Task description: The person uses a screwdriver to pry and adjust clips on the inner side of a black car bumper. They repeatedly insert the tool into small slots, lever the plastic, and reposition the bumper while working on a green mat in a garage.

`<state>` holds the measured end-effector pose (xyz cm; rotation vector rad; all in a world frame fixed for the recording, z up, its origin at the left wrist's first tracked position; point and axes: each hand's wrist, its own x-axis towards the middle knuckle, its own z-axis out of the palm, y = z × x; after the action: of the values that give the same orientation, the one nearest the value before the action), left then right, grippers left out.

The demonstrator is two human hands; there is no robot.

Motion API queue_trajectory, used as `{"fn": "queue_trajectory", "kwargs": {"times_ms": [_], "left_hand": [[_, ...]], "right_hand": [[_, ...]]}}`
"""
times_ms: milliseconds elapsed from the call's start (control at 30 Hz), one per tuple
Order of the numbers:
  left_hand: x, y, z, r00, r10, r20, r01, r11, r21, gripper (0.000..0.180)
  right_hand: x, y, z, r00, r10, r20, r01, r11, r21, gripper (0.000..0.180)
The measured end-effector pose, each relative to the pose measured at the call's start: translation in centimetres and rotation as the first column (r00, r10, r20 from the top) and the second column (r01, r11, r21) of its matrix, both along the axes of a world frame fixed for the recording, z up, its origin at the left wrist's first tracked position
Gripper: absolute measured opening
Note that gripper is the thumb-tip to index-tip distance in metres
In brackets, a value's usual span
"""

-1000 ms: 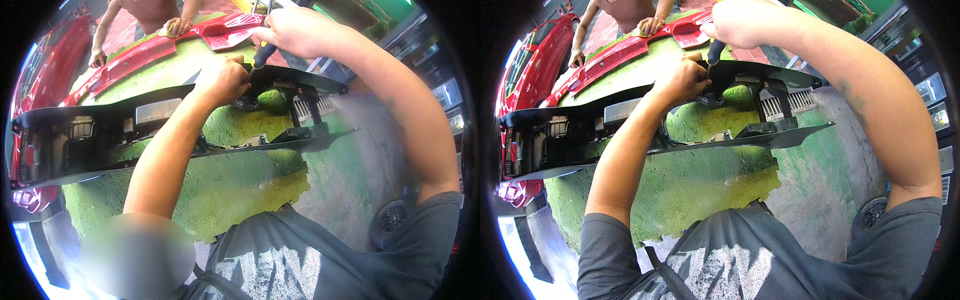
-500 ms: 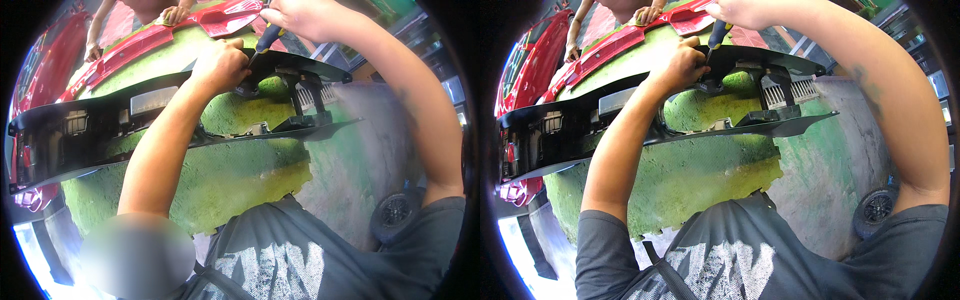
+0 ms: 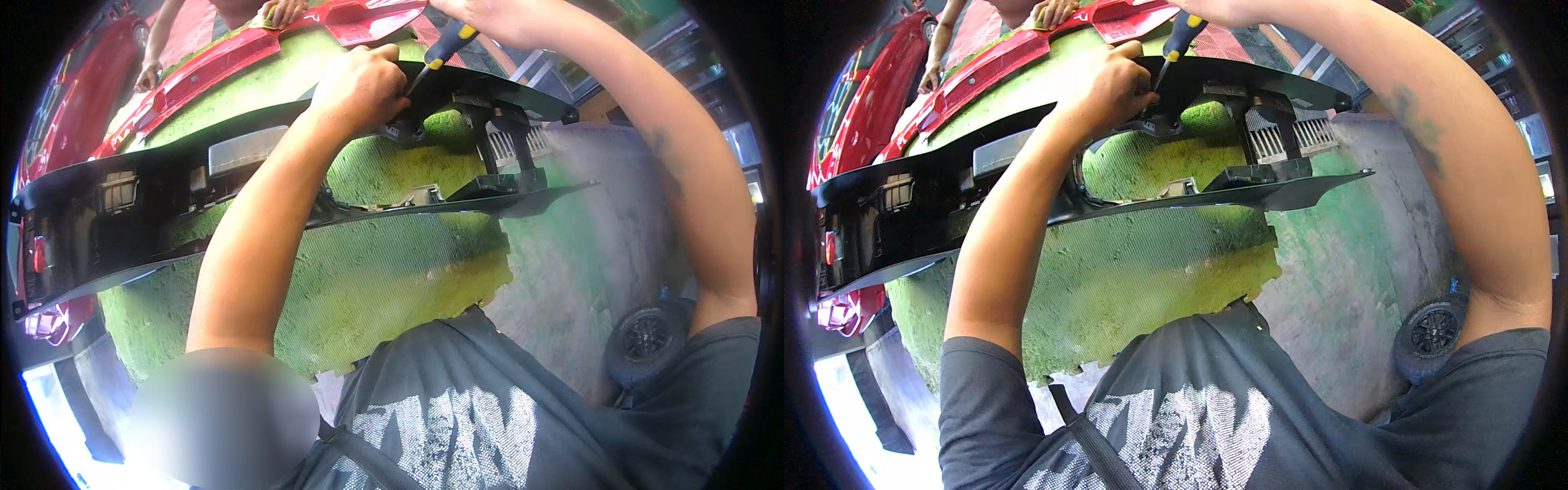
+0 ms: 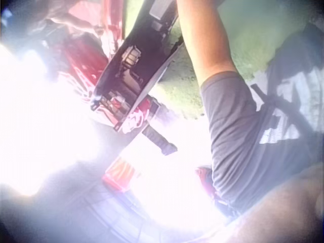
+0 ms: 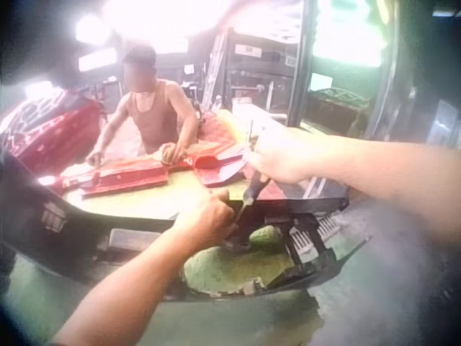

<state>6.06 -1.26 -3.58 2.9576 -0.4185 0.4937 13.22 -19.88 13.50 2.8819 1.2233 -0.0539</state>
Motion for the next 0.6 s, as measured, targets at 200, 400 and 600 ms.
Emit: {"fn": "queue_trajectory", "kwargs": {"times_ms": [200,400,600], "left_hand": [[-0.4,1.0,-0.8,0.999,-0.003,0.054,0.004,1.0,-0.024,0.022],[-0.1,0.5,-1.0,0.998,-0.022,0.06,0.024,0.999,-0.024,0.026],[-0.6,1.1,-0.4,1.0,0.003,0.019,-0.003,1.0,-0.017,0.023]], "right_hand": [[-2.7,0.3,2.5,0.96,0.274,-0.062,-0.277,0.96,-0.045,0.035],[-4.0,0.8,1.6,0.97,0.242,0.036,-0.242,0.97,-0.002,0.04],[-4.7,0.1,1.6,0.895,0.351,0.275,-0.344,0.936,-0.073,0.054]]}}
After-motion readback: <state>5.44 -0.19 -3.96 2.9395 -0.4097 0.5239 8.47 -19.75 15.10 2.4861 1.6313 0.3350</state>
